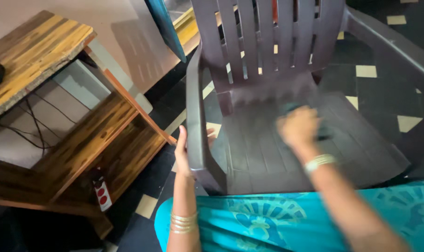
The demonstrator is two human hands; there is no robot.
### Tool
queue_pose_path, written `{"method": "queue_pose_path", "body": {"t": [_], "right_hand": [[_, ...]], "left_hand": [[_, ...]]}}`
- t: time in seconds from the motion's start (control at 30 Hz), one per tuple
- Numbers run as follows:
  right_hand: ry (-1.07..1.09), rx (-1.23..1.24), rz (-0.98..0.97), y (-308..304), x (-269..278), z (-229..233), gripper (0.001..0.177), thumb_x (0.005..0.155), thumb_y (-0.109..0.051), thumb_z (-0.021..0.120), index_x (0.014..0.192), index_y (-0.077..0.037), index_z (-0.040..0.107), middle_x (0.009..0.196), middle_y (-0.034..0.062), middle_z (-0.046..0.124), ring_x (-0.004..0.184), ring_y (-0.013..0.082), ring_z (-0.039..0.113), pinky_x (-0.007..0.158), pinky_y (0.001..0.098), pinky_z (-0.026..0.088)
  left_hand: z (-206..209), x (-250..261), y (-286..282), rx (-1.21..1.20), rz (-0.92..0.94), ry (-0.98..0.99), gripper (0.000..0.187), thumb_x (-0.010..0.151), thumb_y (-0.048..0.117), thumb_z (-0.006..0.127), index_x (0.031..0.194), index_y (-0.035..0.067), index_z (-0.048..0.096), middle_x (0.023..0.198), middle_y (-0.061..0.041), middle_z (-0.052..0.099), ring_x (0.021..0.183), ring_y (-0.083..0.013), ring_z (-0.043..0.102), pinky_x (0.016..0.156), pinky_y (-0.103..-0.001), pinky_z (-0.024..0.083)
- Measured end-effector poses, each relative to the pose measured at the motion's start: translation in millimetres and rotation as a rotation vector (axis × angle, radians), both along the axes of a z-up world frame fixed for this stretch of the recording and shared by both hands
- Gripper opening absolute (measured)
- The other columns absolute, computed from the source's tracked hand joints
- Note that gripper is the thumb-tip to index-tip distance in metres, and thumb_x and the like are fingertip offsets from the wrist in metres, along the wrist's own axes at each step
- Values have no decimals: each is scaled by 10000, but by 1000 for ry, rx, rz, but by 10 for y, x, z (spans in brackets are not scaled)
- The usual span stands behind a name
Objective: The person wipes a dark plastic chair with a cloth, cleaning the backrest, seat, and armrests. They reposition the chair to access different sides and continue wiping until the entire surface is covered.
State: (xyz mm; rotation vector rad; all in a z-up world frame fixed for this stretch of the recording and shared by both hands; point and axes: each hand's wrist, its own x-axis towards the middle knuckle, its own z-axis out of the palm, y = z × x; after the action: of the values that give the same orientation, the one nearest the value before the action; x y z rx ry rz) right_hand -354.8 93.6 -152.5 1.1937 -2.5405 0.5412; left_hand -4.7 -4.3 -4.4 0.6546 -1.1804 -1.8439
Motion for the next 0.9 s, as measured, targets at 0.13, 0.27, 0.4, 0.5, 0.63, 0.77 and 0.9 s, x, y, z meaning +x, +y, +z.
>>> {"method": "queue_pose_path", "body": {"t": [0.13, 0.27, 0.4, 0.5, 0.63, 0.77, 0.9], "right_hand": [[-166, 18, 431, -533, 1691, 265, 457, 921, -457, 619, 1050, -33, 730, 1155, 166, 659, 1077, 359, 595, 851, 512, 473], [-309, -152, 744, -483, 1520, 321, 292, 827, -353, 645, 978, -193, 836, 1152, 64, 717, 1018, 323, 621, 804, 492, 473], [-7, 229, 98, -277, 71, 286, 157, 880, -272, 668, 885, -166, 784, 943, 72, 757, 921, 295, 707, 759, 460, 530], [27, 73, -175, 37, -1052, 289, 202, 891, -283, 647, 940, -129, 768, 997, 108, 744, 955, 322, 700, 792, 464, 532], [-20, 55, -266, -327, -1205, 101, 275, 905, -297, 619, 1014, -79, 746, 1069, 156, 725, 1000, 357, 690, 835, 469, 534], [-96, 15, 16, -1120, -155, -28, 354, 920, -312, 591, 1088, -30, 724, 1141, 205, 707, 1045, 393, 680, 879, 474, 536], [149, -214, 551, -1643, 774, -157, 420, 936, -328, 542, 1160, -15, 708, 1308, 184, 670, 1164, 381, 638, 951, 451, 510]], "left_hand": [[76, 33, -72, 175, -283, 83, 806, 942, 675, 301, 1326, 32, 600, 967, -251, 759, 628, -299, 693, 603, -358, 543], [68, 9, -57, 96, -239, 87, 837, 1027, 667, 334, 1257, -80, 634, 661, -193, 639, 553, -275, 644, 579, -365, 544], [21, -16, -20, 100, -150, -4, 826, 1010, 673, 335, 1179, -69, 658, 616, -165, 626, 544, -264, 638, 561, -359, 528], [-3, -13, 8, 117, -139, -31, 814, 988, 686, 348, 1162, -48, 655, 620, -173, 638, 545, -269, 637, 569, -357, 528], [31, -22, -56, 118, -249, 18, 864, 988, 715, 347, 1212, -70, 630, 613, -174, 630, 550, -273, 631, 573, -365, 529], [9, -31, -129, 142, -476, 69, 1081, 893, 825, 288, 1315, -128, 576, 647, -181, 655, 575, -289, 662, 616, -377, 556], [-54, -18, -186, 245, -603, 99, 1213, 872, 890, 267, 1308, -205, 552, 632, -153, 631, 566, -293, 670, 619, -405, 583]]}}
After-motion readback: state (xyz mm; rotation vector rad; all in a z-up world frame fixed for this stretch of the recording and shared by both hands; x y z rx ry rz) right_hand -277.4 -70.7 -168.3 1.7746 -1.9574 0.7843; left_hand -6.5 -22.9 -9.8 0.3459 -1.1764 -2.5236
